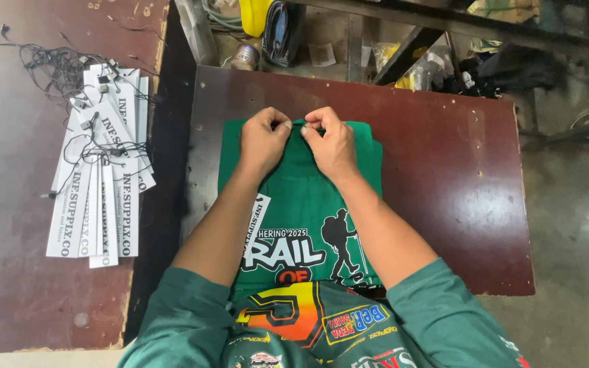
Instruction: The person attaches white tags to the collars of green t-shirts laid out on a table. They pick up tags from a pile, thread them through the shirt's neck opening, and secure them before moving to the next shirt.
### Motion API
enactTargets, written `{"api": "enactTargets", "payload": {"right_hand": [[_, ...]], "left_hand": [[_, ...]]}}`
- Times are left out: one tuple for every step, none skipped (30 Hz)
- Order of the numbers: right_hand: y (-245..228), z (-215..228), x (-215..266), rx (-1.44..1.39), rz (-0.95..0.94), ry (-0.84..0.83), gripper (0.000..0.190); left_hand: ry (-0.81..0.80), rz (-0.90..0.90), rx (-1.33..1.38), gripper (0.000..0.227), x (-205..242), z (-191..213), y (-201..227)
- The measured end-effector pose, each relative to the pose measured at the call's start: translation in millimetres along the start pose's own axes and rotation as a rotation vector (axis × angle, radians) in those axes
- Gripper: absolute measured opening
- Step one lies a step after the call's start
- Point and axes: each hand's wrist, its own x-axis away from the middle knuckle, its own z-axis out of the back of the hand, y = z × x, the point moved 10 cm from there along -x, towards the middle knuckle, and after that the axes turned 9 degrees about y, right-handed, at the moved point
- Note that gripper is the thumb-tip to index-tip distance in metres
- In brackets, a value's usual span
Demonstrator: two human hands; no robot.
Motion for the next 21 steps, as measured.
{"api": "enactTargets", "payload": {"right_hand": [[0.3,-0.6,0.2,0.000,0.015,0.008,0.024],[1.2,-0.5,0.1,0.001,0.014,0.008,0.024],[2.5,-1.2,0.0,0.008,0.009,0.001,0.024],[3.7,-1.9,0.0,0.015,0.004,-0.006,0.024],[4.0,-2.5,0.0,0.015,0.004,-0.006,0.024],[4.3,-3.1,0.1,0.011,0.003,-0.007,0.024],[4.8,-3.4,0.1,0.008,0.002,-0.007,0.024],[3.7,-2.7,0.2,0.007,0.002,-0.007,0.024],[2.2,-1.9,0.4,-0.001,0.004,-0.007,0.025],[0.8,-1.1,0.6,-0.009,0.007,-0.007,0.026],[-0.2,-0.5,0.6,-0.009,0.006,-0.006,0.026],[-1.1,-0.3,0.6,-0.010,0.003,-0.010,0.026],[-2.3,-0.6,0.6,-0.013,0.001,-0.014,0.026],[-1.8,-0.8,0.2,-0.013,0.001,-0.014,0.026],[-1.1,-1.6,0.6,-0.016,0.001,-0.021,0.028],[-0.4,-2.3,0.9,-0.020,0.000,-0.027,0.030],[-1.0,-1.9,0.7,-0.020,0.000,-0.026,0.030],[-1.9,-1.6,0.6,-0.026,0.002,-0.027,0.031],[-2.5,-1.5,1.0,-0.031,0.004,-0.029,0.031],[-2.4,-1.9,1.6,-0.031,0.003,-0.029,0.031],[-2.6,-2.6,1.4,-0.027,0.003,-0.030,0.032]], "left_hand": [[0.002,0.001,0.011,0.012,0.7,0.3,0.7],[0.001,0.001,0.011,0.012,0.6,0.4,0.8],[0.004,0.018,0.016,0.013,0.6,1.1,-0.5],[0.007,0.035,0.020,0.015,0.5,1.8,-1.9],[0.007,0.035,0.020,0.015,0.4,1.1,-2.8],[0.005,0.029,0.012,0.013,0.3,0.1,-3.2],[0.003,0.023,0.005,0.012,0.1,-1.1,-3.4],[0.002,0.023,0.004,0.012,-1.0,-1.9,-4.7],[-0.007,0.044,-0.023,0.011,-1.7,-3.5,-8.3],[-0.016,0.064,-0.050,0.010,-2.3,-5.1,-12.0],[-0.017,0.064,-0.050,0.010,-2.0,-4.8,-10.6],[-0.017,0.053,-0.056,0.010,-1.8,-4.4,-8.3],[-0.015,0.044,-0.061,0.010,-1.7,-3.5,-6.1],[-0.015,0.043,-0.062,0.010,-1.3,-3.4,-4.2],[-0.020,0.047,-0.060,0.009,-0.4,-3.8,-3.0],[-0.026,0.052,-0.057,0.008,0.5,-4.2,-1.7],[-0.026,0.051,-0.058,0.008,0.6,-3.8,-0.9],[-0.034,0.046,-0.063,0.008,0.7,-4.1,0.2],[-0.042,0.042,-0.067,0.008,1.3,-4.5,0.9],[-0.042,0.042,-0.068,0.008,2.4,-5.2,-0.5],[-0.037,0.018,-0.043,0.008,2.4,-5.3,1.4]]}}
